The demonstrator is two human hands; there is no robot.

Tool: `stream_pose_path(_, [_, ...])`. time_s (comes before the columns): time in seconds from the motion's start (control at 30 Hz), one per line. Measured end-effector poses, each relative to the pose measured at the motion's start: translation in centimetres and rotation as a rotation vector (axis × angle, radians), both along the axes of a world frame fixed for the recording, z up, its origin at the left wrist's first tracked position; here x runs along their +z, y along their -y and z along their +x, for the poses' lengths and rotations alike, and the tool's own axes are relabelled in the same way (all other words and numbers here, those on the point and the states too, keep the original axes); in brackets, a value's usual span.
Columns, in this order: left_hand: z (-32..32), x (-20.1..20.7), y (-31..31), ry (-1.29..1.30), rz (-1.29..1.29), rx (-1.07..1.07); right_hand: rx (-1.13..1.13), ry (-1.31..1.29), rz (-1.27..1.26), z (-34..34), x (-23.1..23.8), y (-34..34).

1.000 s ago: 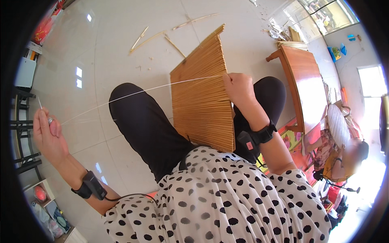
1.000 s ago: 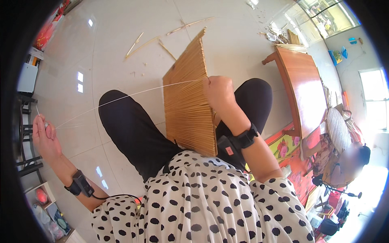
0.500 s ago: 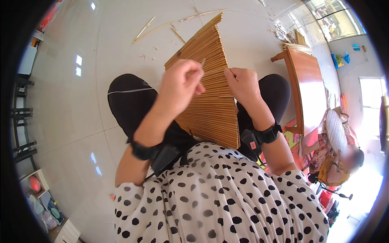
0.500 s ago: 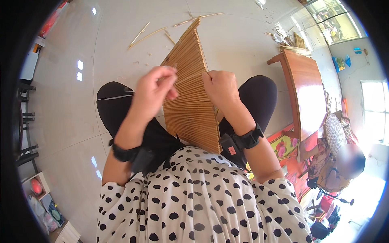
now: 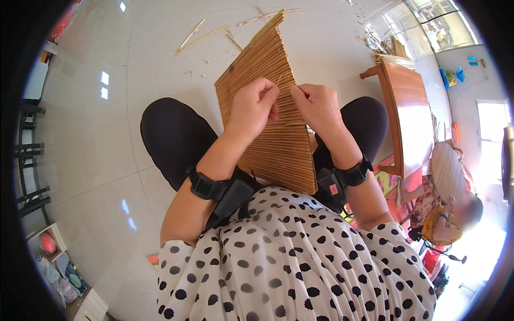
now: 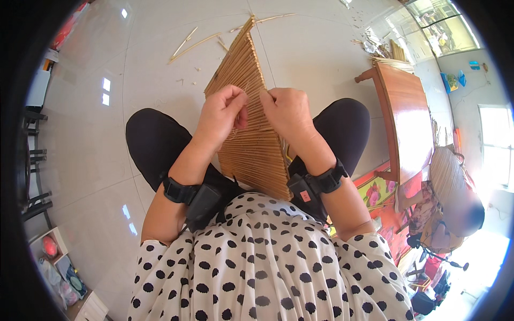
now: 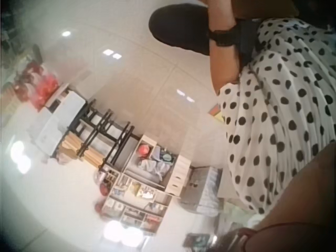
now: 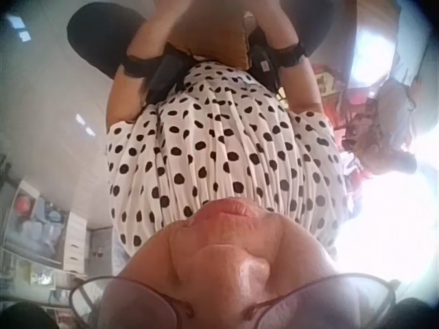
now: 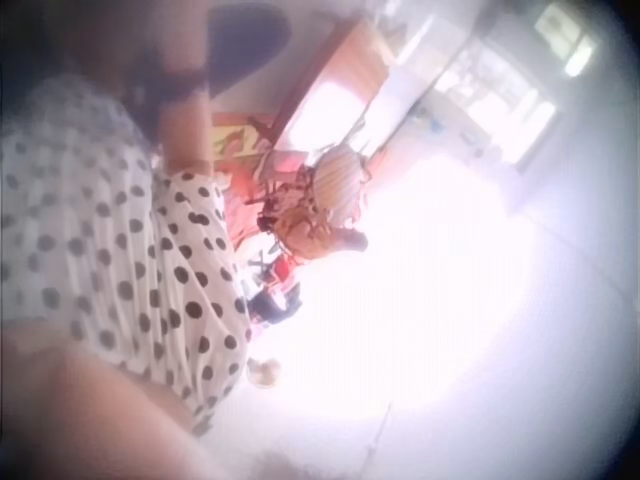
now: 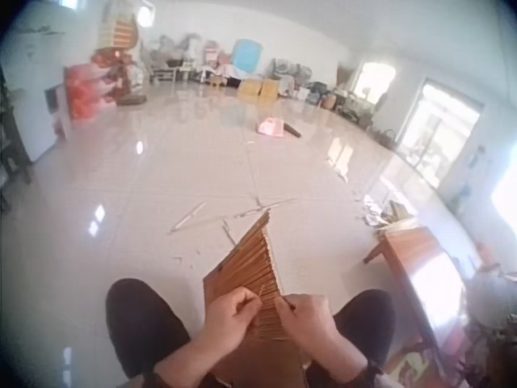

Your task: The person sits on the floor and weaves a bamboo mat by threading a white string through the bamboo strips using a needle. They repeatedly pull the string through the mat to secure the strips together.

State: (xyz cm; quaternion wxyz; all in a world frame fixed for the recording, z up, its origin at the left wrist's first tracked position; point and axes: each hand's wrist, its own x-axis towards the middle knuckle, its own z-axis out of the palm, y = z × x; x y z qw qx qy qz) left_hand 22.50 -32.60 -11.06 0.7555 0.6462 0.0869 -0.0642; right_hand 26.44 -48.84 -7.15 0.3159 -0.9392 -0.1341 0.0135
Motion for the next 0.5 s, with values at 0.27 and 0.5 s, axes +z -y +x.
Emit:
stream_pose_path(0.27, [0.4,1.7,-1.7,0.139,-0.030,0.066,-0.016,-0.064,0.000,1.1,-0.3,0.5])
stream_pose_path(0.5, [1.4,1.0,-1.5,0.075,0.173,-0.029,-0.001,-0.063,0.031,1.9,-1.1,0.9])
